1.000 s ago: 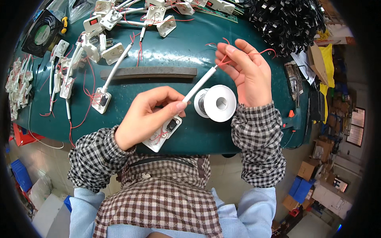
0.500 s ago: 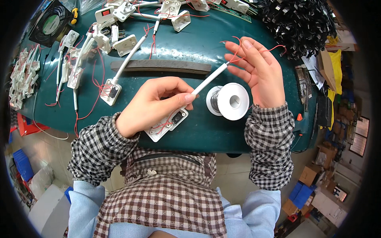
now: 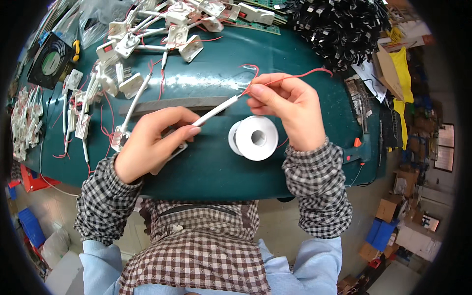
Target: The person solders wires to switches using a soldering iron, threads wires through plastic tubes, and fits the tubes and plastic housing components together by hand.
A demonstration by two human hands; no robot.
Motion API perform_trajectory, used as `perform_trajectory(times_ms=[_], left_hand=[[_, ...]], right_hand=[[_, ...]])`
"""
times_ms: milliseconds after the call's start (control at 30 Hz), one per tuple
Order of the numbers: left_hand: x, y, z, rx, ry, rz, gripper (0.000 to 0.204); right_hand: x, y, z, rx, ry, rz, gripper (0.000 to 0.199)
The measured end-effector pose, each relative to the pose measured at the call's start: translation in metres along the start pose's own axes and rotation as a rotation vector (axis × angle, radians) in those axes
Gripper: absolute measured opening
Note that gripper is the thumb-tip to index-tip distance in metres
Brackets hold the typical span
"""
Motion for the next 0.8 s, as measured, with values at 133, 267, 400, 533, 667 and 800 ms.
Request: perform_trajectory(times_ms=[133, 267, 400, 533, 667, 800], left_hand=[[-0.005, 0.011, 0.002, -0.037, -0.021, 0.206, 0.015], [-0.007, 0.01, 0.006, -0.009, -0.012, 0.252, 0.016], [-0.011, 0.01, 0.008, -0.01, 0.0, 0.293, 0.016], [-0.015, 0.005, 0.006, 0.002, -0.008, 0.405, 0.016], [-0.017, 0.007, -0.002, -0.012, -0.051, 0.554, 0.016], [-0.021, 0.004, -0.01, -0.049, -0.058, 0.762, 0.018]], right_hand=[[0.003, 0.005, -0.002, -0.078, 0.031, 0.008, 0.018], [0.001, 0.009, -0.003, -0.109, 0.016, 0.038, 0.02], [-0.001, 0.015, -0.001, -0.114, 0.006, 0.027, 0.02], [0.002, 0.017, -0.003, -0.098, 0.009, 0.02, 0.019], [0.003, 0.038, -0.006, -0.197, 0.049, -0.03, 0.019], [0.004, 0.054, -0.021, -0.278, 0.035, -0.047, 0.02]])
Point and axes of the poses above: each hand's wrist, its own z-axis towards the middle knuckle, its own y-axis out of the back of the hand, x = y × z, the point moved 5 cm from there along z, towards the middle knuckle, and after that the axes turned 10 degrees about x, right-handed, at the moved point
